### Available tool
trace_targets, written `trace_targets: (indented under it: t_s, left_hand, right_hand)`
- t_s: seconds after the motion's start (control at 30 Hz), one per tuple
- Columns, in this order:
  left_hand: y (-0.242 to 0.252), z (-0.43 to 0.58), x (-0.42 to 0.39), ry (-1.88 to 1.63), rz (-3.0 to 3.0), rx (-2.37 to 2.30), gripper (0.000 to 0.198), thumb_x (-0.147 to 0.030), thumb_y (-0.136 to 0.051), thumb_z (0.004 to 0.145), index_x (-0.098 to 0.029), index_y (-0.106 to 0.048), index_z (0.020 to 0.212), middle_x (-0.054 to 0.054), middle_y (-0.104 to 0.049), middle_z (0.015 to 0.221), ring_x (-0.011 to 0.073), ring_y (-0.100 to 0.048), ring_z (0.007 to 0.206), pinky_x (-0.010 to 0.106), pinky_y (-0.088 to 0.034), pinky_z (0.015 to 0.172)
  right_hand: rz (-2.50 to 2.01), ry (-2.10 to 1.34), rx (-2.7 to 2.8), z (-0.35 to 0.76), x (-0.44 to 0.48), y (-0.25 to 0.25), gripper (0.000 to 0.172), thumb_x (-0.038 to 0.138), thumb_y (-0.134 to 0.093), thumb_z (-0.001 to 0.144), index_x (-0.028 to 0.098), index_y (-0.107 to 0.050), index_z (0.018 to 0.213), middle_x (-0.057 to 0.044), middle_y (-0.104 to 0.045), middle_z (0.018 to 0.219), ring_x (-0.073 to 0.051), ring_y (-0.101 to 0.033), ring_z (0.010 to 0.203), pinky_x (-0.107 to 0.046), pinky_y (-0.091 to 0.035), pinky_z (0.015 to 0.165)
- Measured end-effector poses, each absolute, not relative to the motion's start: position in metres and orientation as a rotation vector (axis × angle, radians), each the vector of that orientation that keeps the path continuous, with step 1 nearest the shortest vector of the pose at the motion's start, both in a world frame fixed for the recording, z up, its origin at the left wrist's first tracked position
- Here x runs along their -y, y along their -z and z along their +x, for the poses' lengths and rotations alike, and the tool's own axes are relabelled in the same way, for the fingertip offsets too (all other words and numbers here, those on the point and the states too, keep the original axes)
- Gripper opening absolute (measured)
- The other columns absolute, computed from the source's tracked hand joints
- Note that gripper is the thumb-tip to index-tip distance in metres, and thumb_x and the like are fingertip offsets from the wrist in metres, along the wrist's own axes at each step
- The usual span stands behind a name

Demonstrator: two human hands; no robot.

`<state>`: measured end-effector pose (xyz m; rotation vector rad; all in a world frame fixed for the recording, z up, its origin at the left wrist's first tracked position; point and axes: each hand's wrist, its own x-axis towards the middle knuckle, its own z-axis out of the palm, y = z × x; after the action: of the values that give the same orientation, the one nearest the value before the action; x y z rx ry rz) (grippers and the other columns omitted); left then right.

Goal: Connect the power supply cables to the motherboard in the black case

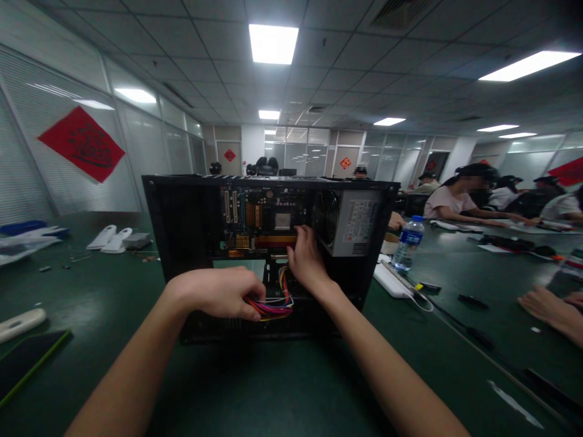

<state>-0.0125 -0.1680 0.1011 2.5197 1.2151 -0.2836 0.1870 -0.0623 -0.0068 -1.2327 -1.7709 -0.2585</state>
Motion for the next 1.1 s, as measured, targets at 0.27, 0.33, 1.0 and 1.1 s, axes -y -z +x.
trace_targets:
  t_s: [0.27,0.33,1.0,1.1]
  left_hand:
    - [-0.093,-0.017,0.157,0.238,2.531,-1.258,0.025,-0.045,-0.064,0.082,-0.022,-0.07,0.089,0.0,-0.068,0.079,0.0168,-0.06,0.068,0.025,-0.037,0.054]
    - [-0.089,-0.022,0.145,0.197,2.542,-1.354,0.036,-0.055,-0.066,0.078,-0.021,-0.07,0.089,0.002,-0.069,0.08,0.0191,-0.062,0.07,0.026,-0.038,0.054]
    - [-0.055,-0.031,0.091,-0.221,2.618,-1.899,0.073,-0.071,-0.063,0.074,-0.02,-0.05,0.124,0.02,-0.068,0.12,0.041,-0.067,0.108,0.043,-0.052,0.081]
    - [-0.056,-0.029,0.092,-0.198,2.613,-1.962,0.072,-0.067,-0.064,0.075,-0.019,-0.046,0.126,0.02,-0.069,0.117,0.0417,-0.067,0.106,0.043,-0.052,0.079]
  right_hand:
    - [-1.387,0.218,1.806,0.194,0.069,0.004,0.076,-0.01,-0.037,0.071,0.005,-0.033,0.146,-0.022,-0.044,0.144,-0.025,-0.043,0.138,-0.037,-0.043,0.11]
    - [-1.49,0.225,1.834,0.193,0.074,-0.001,0.076,-0.01,-0.038,0.072,0.004,-0.032,0.147,-0.023,-0.045,0.142,-0.026,-0.047,0.135,-0.035,-0.045,0.107]
    - [-1.748,-0.023,1.83,0.204,0.066,-0.02,0.028,0.003,-0.044,0.089,0.008,-0.06,0.112,-0.019,-0.067,0.106,-0.027,-0.065,0.104,-0.032,-0.047,0.087]
    - [-1.704,-0.069,1.873,0.21,0.064,-0.019,0.032,0.001,-0.042,0.089,0.01,-0.062,0.112,-0.018,-0.068,0.107,-0.025,-0.065,0.104,-0.031,-0.048,0.088]
